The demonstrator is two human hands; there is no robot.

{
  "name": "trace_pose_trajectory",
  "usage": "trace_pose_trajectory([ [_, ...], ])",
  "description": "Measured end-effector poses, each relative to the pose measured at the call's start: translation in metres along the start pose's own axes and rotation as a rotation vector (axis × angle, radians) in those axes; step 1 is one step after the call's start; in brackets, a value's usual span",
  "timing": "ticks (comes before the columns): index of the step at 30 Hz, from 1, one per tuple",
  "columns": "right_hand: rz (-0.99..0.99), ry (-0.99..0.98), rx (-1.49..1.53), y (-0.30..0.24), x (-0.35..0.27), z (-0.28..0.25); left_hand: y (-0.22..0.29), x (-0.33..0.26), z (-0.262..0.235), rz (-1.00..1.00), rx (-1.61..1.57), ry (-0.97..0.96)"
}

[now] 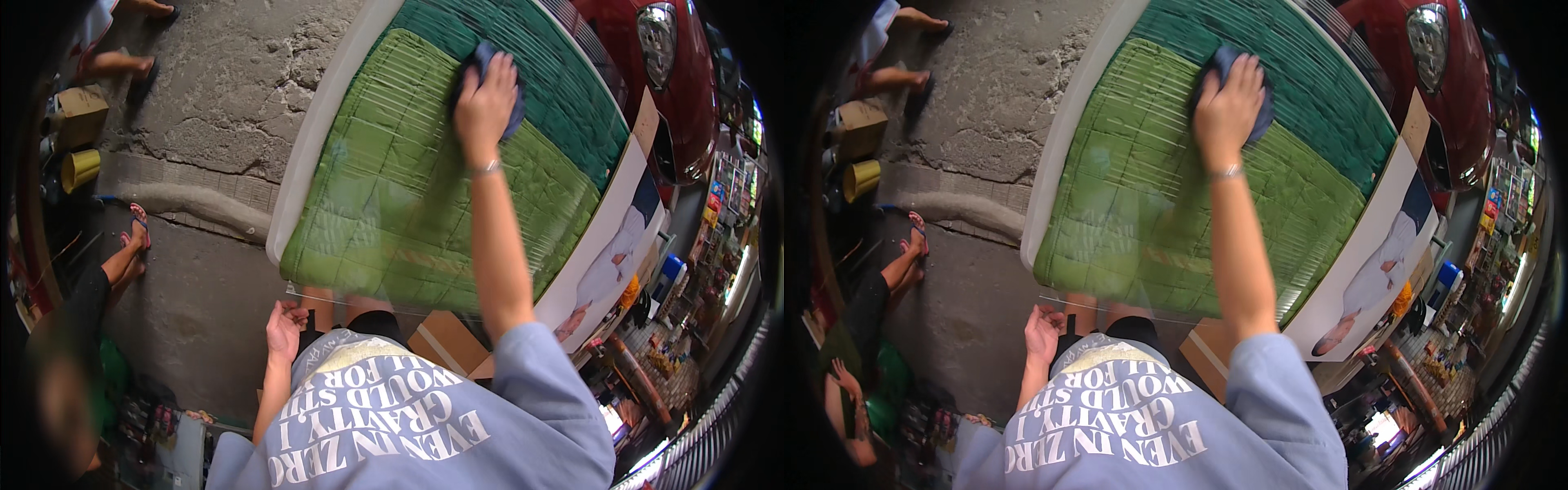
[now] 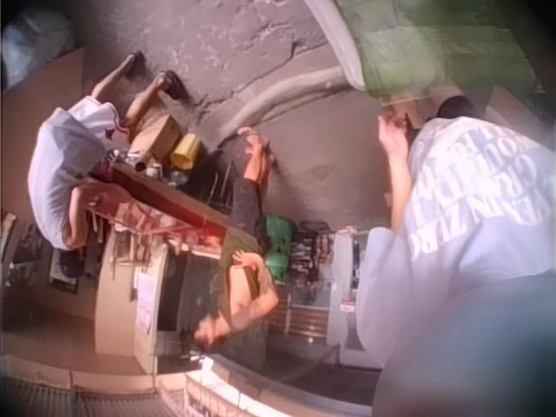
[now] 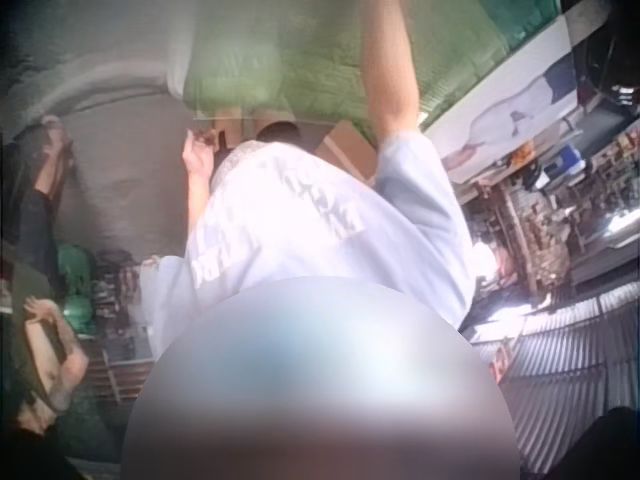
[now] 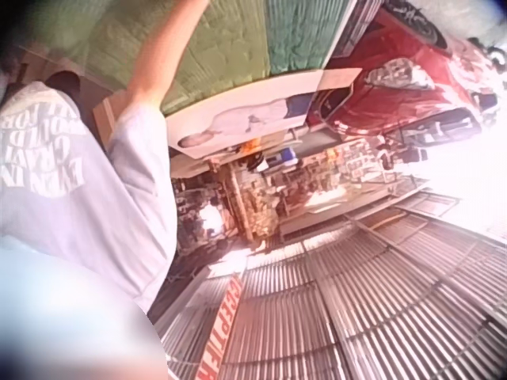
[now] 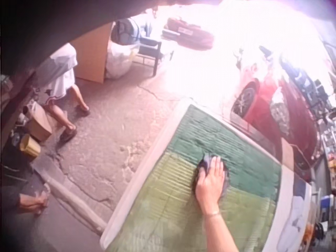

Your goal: The person cleans a large printed portrait with a cloth, then retrieves a picture frame and places it on a table. They spray the glass with liquid and wipe it with a cloth, then position the portrait inside the frame and cover it with a cardboard backing.

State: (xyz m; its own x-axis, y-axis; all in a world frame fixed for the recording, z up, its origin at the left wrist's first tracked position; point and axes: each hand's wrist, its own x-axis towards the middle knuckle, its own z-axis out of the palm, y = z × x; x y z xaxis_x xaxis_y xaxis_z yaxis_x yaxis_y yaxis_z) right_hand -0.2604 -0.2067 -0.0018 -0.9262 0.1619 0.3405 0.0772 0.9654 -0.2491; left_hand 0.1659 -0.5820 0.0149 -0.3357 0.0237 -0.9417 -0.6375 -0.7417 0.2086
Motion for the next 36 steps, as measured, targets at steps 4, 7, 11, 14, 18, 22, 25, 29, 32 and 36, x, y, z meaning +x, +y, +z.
trace_pose_trajectory([
  [4, -0.009, 0.027, -0.086, 0.057, 0.136, 0.054, -0.013, -0.008, 0.023, -0.039, -0.049, -0.09],
  [7, -0.005, -0.029, -0.194, 0.091, 0.218, 0.079, -0.022, -0.015, 0.049, -0.034, -0.196, -0.063],
  [11, -0.042, -0.037, -0.163, 0.122, 0.292, 0.11, -0.023, -0.017, 0.074, 0.032, -0.308, -0.13],
  [14, -0.24, -0.087, -0.017, 0.134, 0.325, 0.111, -0.025, -0.011, 0.081, 0.048, -0.326, -0.183],
  [18, -0.636, -0.255, 0.095, 0.106, 0.272, 0.069, -0.027, -0.005, 0.082, 0.033, -0.4, -0.146],
  [22, -0.799, -0.46, 0.079, 0.016, 0.045, -0.013, -0.024, -0.006, 0.076, 0.013, -0.383, -0.165],
  [25, -0.619, -0.755, 0.259, -0.065, -0.159, -0.09, -0.023, -0.001, 0.072, 0.009, -0.398, -0.167],
  [29, -0.454, -0.604, 0.121, -0.138, -0.296, -0.133, -0.021, 0.005, 0.071, 0.019, -0.446, -0.098],
  [32, -0.273, -0.517, 0.234, -0.143, -0.26, -0.113, -0.02, 0.002, 0.075, -0.027, -0.372, 0.002],
  [36, -0.104, -0.305, 0.154, -0.084, -0.093, -0.043, -0.016, -0.003, 0.081, 0.024, -0.367, -0.125],
])
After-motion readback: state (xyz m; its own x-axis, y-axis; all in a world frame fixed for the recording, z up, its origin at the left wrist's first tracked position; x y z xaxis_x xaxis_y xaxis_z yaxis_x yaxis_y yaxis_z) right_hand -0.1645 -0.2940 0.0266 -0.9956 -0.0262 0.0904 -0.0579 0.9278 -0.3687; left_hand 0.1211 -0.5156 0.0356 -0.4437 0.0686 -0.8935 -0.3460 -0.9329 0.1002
